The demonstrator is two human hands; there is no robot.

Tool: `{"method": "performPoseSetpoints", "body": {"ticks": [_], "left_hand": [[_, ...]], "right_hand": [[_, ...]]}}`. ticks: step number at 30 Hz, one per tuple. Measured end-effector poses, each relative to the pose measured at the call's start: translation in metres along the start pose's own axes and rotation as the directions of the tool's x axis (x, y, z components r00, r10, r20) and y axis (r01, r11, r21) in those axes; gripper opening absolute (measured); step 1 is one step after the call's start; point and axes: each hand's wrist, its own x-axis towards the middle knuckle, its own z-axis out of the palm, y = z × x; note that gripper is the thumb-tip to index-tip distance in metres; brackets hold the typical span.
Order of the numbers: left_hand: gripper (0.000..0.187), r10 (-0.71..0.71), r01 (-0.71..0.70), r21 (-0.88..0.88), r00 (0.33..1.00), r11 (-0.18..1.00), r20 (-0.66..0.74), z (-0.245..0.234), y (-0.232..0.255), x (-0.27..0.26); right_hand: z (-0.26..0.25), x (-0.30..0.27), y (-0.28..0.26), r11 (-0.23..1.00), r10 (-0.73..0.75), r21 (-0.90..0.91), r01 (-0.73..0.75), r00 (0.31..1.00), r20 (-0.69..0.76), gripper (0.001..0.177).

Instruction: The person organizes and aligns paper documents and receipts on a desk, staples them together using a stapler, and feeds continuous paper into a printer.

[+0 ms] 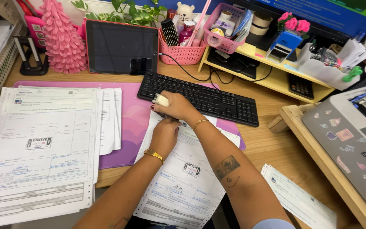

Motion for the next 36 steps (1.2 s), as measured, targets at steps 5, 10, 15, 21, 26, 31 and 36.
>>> {"method": "performPoseSetpoints", "body": {"ticks": [5, 10, 15, 21, 26, 31, 36], "left_hand": [[0.022, -0.020, 0.020, -0.007, 1.000, 1.000, 0.019, -0.007, 0.005, 0.003], [0.021, -0.069, 0.071, -0.033, 0.997, 0.997, 0.039, -0.022, 0.013, 0.003], [0.029, -0.128, 0.144, -0.050, 0.961, 0.988, 0.247, -0.052, 0.030, -0.019], [0.026, -0.171, 0.179, -0.019, 0.964, 0.984, 0.202, -0.050, 0.032, -0.029], [0.026, -0.087, 0.089, -0.013, 0.990, 0.996, 0.108, -0.045, 0.028, -0.031], [0.030, -0.166, 0.170, -0.006, 0.968, 0.985, 0.189, -0.046, 0.036, -0.037], [0.043, -0.136, 0.146, -0.081, 0.984, 0.986, 0.113, -0.085, 0.012, -0.030]], "right_hand": [[0.002, 0.002, 0.000, 0.991, 0.128, -0.045, -0.125, 0.990, 0.060, 0.062], [0.012, 0.002, 0.005, 0.991, 0.109, -0.073, -0.110, 0.994, -0.029, 0.066], [0.017, 0.004, 0.006, 0.988, 0.156, 0.016, -0.156, 0.985, -0.072, 0.065], [0.012, -0.001, -0.003, 0.989, 0.082, -0.126, -0.078, 0.996, 0.024, 0.059], [0.021, -0.017, -0.013, 0.998, 0.059, 0.024, -0.062, 0.992, 0.111, 0.058], [0.028, -0.026, -0.030, 0.989, 0.104, -0.100, -0.106, 0.994, -0.022, 0.048], [0.028, -0.010, -0.063, 0.766, -0.278, 0.463, 0.446, 0.880, -0.386, 0.036]]}}
